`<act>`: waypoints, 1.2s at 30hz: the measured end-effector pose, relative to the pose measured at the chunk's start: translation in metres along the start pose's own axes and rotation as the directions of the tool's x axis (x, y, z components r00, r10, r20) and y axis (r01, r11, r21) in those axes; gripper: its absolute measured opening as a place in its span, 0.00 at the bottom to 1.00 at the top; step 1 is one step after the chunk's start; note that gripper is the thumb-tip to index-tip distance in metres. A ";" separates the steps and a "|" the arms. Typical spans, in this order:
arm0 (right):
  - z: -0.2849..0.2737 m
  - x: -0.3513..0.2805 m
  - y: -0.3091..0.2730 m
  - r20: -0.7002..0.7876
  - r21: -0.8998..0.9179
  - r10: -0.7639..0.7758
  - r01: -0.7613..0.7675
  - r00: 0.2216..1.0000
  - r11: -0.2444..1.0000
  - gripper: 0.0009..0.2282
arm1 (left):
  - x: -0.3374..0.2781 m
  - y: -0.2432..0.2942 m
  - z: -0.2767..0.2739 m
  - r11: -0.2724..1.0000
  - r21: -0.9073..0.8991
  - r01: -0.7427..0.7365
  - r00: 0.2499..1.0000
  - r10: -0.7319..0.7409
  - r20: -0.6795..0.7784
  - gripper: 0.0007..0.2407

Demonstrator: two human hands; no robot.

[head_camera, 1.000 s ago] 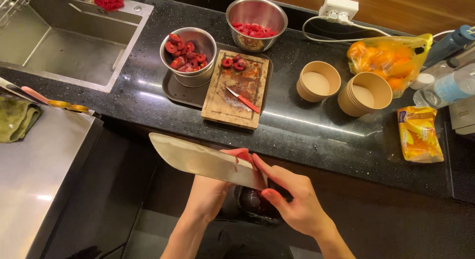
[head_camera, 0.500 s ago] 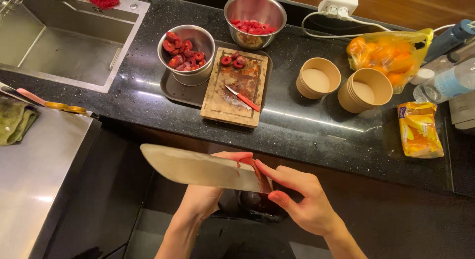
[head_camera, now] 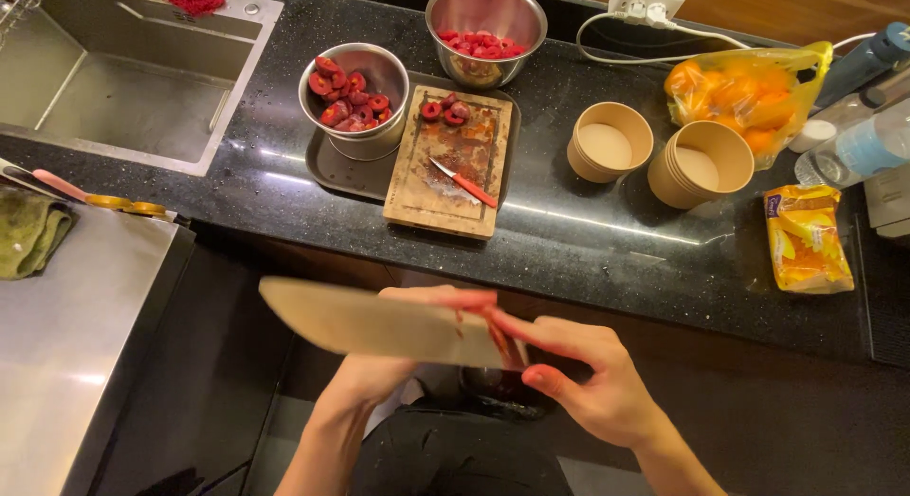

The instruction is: The recorder slices plums into pieces and sorts raspberries into bowls in a kitchen environment.

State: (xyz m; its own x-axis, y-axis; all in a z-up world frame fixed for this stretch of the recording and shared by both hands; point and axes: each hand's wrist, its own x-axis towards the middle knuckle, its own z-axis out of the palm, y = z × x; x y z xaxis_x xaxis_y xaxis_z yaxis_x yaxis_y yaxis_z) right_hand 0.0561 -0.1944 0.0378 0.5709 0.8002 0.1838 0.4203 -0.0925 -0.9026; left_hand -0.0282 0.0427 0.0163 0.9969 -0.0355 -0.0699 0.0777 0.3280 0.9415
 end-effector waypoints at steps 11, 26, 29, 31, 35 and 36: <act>0.008 0.004 -0.024 -0.080 -0.254 -0.193 0.168 0.978 0.953 0.27 | -0.007 -0.025 0.012 0.893 0.285 -0.348 0.902 0.401 -0.158 0.19; 0.001 -0.006 -0.014 -0.021 -0.033 -0.050 0.049 0.999 0.998 0.25 | -0.012 -0.013 0.007 0.870 0.341 -0.356 0.918 0.394 -0.048 0.14; -0.001 -0.009 -0.010 -0.016 -0.048 0.022 -0.023 1.000 0.999 0.25 | -0.012 -0.015 0.007 0.876 0.310 -0.369 0.916 0.399 -0.038 0.13; -0.003 -0.007 -0.014 -0.014 -0.057 0.040 -0.040 0.999 0.998 0.25 | -0.011 -0.016 0.007 0.869 0.309 -0.386 0.909 0.415 -0.031 0.12; -0.004 0.000 -0.025 -0.021 -0.017 -0.095 0.095 0.995 0.995 0.25 | -0.012 -0.010 0.009 0.887 0.289 -0.360 0.923 0.385 -0.030 0.12; -0.004 0.001 -0.026 -0.025 -0.003 -0.136 0.136 0.990 0.991 0.25 | -0.013 -0.007 0.010 0.906 0.268 -0.326 0.936 0.349 -0.039 0.13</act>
